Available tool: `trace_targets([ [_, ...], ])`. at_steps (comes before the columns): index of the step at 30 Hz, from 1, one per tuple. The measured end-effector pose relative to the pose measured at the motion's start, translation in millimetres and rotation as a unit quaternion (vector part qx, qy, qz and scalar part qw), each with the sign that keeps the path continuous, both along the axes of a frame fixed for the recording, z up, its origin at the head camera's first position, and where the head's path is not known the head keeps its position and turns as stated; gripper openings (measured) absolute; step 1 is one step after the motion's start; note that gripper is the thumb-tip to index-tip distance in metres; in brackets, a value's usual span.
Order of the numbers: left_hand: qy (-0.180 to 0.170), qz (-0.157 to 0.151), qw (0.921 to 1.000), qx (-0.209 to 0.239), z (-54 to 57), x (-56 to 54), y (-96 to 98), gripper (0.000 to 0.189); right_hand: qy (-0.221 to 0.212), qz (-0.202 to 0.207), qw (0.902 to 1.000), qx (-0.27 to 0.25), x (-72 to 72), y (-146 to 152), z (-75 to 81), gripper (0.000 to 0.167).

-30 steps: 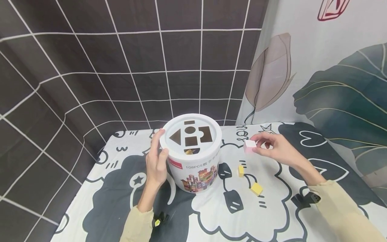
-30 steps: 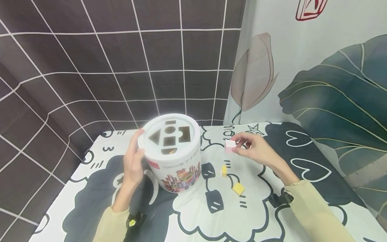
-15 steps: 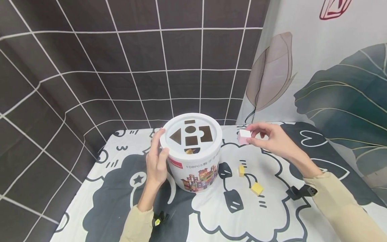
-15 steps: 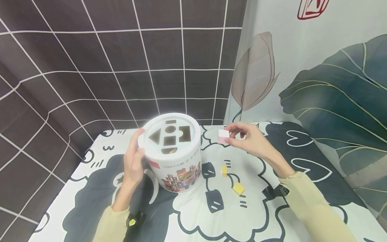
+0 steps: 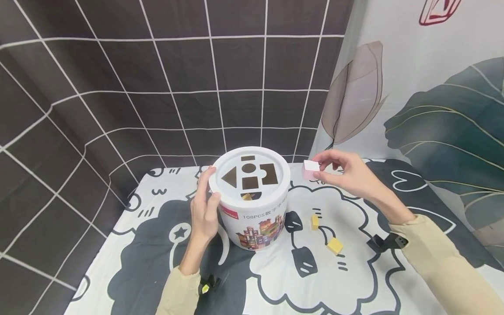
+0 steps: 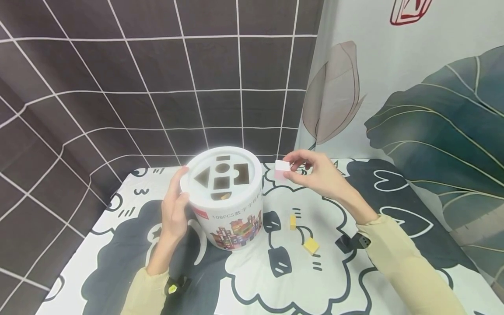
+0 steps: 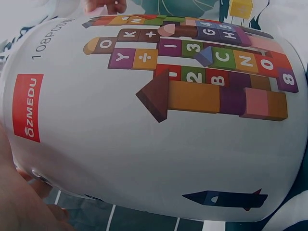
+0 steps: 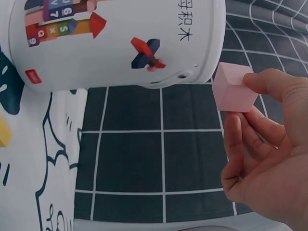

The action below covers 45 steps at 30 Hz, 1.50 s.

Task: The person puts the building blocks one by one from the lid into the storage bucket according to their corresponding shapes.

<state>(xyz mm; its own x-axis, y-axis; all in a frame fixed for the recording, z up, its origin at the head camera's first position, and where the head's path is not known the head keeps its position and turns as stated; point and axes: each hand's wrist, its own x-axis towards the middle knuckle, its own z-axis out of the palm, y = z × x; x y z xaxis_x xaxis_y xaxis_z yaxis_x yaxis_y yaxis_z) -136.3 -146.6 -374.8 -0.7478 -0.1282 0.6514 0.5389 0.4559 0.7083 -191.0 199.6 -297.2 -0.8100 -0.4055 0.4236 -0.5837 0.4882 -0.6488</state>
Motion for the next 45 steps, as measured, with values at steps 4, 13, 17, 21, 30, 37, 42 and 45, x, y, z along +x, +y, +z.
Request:
trace_targets([
  [4, 0.0, 0.001, 1.0, 0.0, 0.6, 0.2, 0.3, 0.058, 0.008, 0.009, 0.9999, -0.008, -0.6, -6.1, 3.9, 0.03],
  [13, 0.004, 0.001, 1.0, 0.002, 0.3, 0.2, 0.5, 0.059, 0.008, 0.037, 0.9991, -0.017, -3.8, -24.8, 11.7, 0.031],
  [17, 0.006, 0.002, 1.0, 0.002, 0.3, 0.2, 0.2, 0.058, 0.007, 0.052, 0.9983, -0.026, -6.3, -35.4, 15.3, 0.028],
  [21, 0.008, 0.001, 1.0, 0.001, 0.4, -0.1, 0.0, 0.058, -0.002, 0.069, 0.9974, -0.024, -7.5, -46.0, 17.7, 0.03],
  [30, 0.005, -0.001, 1.0, 0.001, 0.3, 0.6, 0.1, 0.058, -0.017, 0.097, 0.9951, -0.01, -6.2, -72.4, 22.7, 0.032],
  [37, 0.003, -0.003, 1.0, 0.003, -0.6, 0.3, -0.1, 0.058, -0.033, 0.102, 0.9942, -0.009, -4.4, -89.0, 21.5, 0.031],
  [42, 0.005, -0.003, 1.0, 0.003, -0.8, -0.4, -0.5, 0.058, -0.018, 0.115, 0.9931, -0.01, -5.7, -99.3, 20.4, 0.031],
  [45, 0.004, -0.002, 1.0, 0.003, -0.6, -0.4, -0.4, 0.058, -0.01, 0.123, 0.9923, 0.0, -6.9, -104.1, 19.7, 0.031],
])
